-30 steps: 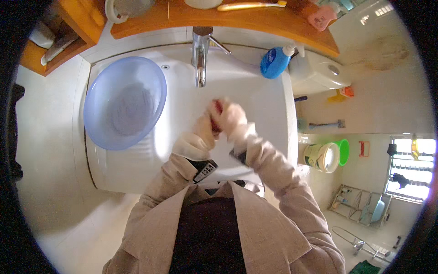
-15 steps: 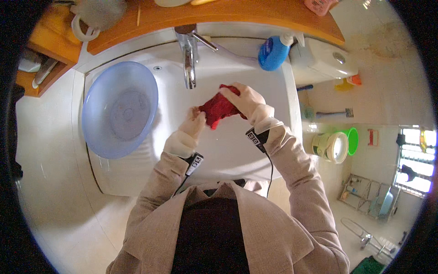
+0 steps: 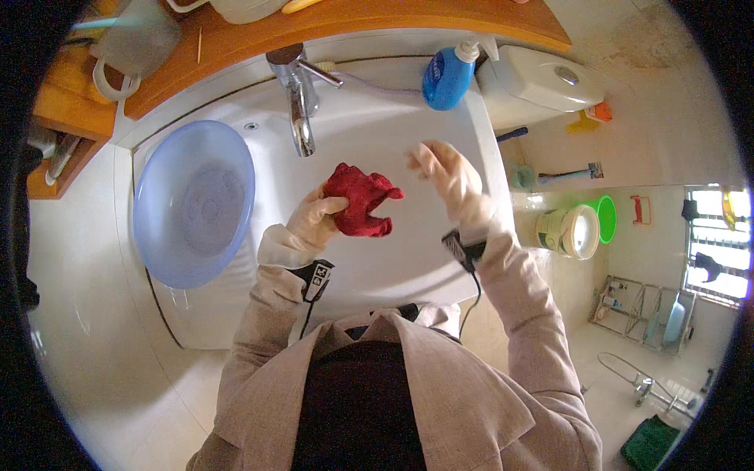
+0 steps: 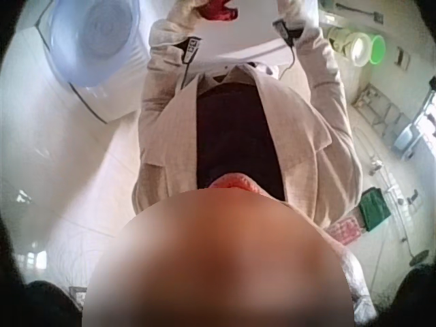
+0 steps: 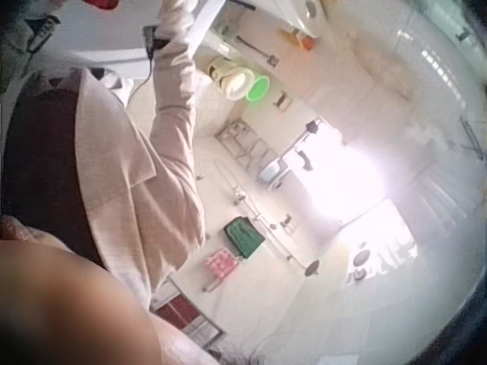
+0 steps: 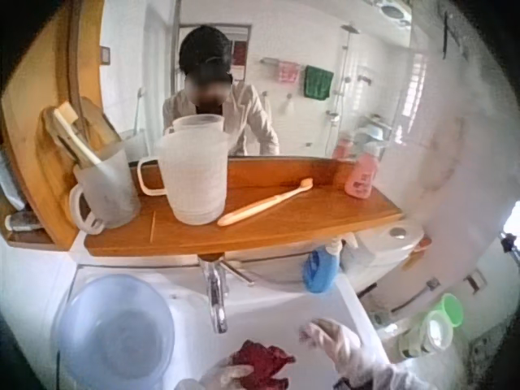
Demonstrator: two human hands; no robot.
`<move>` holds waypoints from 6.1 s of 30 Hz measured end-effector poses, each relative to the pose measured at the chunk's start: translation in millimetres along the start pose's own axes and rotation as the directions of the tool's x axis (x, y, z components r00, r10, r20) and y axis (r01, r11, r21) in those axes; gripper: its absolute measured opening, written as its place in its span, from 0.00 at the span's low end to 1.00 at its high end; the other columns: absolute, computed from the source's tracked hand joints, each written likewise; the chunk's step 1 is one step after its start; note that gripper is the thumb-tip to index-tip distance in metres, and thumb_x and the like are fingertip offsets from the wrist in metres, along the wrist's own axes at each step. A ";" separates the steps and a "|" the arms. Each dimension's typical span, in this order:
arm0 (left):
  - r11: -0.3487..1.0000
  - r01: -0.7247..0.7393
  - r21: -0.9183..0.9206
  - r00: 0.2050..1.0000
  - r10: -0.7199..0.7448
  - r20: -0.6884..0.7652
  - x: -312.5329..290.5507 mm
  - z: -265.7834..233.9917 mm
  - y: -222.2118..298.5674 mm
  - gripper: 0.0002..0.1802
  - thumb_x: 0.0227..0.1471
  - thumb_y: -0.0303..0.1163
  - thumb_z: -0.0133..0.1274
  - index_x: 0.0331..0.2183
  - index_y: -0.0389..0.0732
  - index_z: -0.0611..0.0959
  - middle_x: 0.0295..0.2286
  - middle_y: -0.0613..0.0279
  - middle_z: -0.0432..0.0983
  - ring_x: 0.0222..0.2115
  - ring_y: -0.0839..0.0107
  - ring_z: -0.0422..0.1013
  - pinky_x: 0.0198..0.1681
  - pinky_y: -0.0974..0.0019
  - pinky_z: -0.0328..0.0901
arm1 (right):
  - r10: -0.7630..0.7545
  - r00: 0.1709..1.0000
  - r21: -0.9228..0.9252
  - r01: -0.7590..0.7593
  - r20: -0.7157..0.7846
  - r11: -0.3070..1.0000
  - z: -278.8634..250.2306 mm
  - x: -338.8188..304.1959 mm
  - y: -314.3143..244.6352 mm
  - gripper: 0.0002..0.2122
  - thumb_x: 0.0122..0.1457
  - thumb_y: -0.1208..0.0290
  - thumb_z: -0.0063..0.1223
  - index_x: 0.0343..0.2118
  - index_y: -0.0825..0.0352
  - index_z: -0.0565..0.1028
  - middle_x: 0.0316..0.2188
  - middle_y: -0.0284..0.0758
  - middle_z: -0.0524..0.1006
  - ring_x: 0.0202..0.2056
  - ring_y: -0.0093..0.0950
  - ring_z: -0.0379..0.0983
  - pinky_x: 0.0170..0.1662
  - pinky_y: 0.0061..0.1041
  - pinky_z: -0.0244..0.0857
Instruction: The person washes a red cloth in a bathroom sink. They wet the cloth under running water, apply liquid soap, and rub the cloth repeatedly with both hands, then rinse it under the tap.
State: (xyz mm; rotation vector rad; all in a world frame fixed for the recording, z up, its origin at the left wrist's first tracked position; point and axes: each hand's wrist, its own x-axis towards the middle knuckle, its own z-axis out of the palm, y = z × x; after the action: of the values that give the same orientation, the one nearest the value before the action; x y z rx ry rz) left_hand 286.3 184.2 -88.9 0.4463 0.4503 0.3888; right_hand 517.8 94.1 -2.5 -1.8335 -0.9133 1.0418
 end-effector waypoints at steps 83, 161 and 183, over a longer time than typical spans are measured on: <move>0.155 0.035 0.987 0.934 0.347 -0.088 4.7 29.6 -4.9 0.15 0.54 0.35 0.52 0.42 0.39 0.73 0.39 0.52 0.76 0.41 0.57 0.73 0.43 0.58 0.67 | -0.160 0.987 -0.218 0.156 -0.001 0.963 110.1 -1.9 -16.2 0.12 0.63 0.60 0.48 0.36 0.66 0.72 0.25 0.52 0.75 0.32 0.51 0.74 0.37 0.41 0.69; 0.992 -0.016 -0.127 0.992 0.032 0.121 9.1 3.2 19.9 0.21 0.56 0.42 0.55 0.44 0.36 0.77 0.47 0.55 0.73 0.50 0.62 0.68 0.55 0.55 0.65 | -0.066 0.832 0.364 -0.169 0.551 0.916 -6.3 36.7 38.1 0.24 0.51 0.62 0.64 0.48 0.71 0.73 0.40 0.38 0.79 0.40 0.29 0.76 0.47 0.29 0.70; 0.889 -0.067 0.453 0.982 0.139 -0.128 4.3 49.3 7.1 0.34 0.58 0.55 0.49 0.54 0.38 0.68 0.47 0.59 0.71 0.47 0.70 0.68 0.53 0.65 0.63 | -0.075 0.939 0.290 -0.027 0.335 0.957 10.2 42.2 16.1 0.17 0.59 0.61 0.56 0.45 0.68 0.76 0.35 0.40 0.80 0.36 0.27 0.77 0.40 0.24 0.72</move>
State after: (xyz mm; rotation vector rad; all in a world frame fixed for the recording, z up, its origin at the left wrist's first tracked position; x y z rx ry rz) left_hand 312.4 176.2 -47.0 0.8966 0.6764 0.4253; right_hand 528.4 127.2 -33.1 -1.4172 -0.9221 1.4293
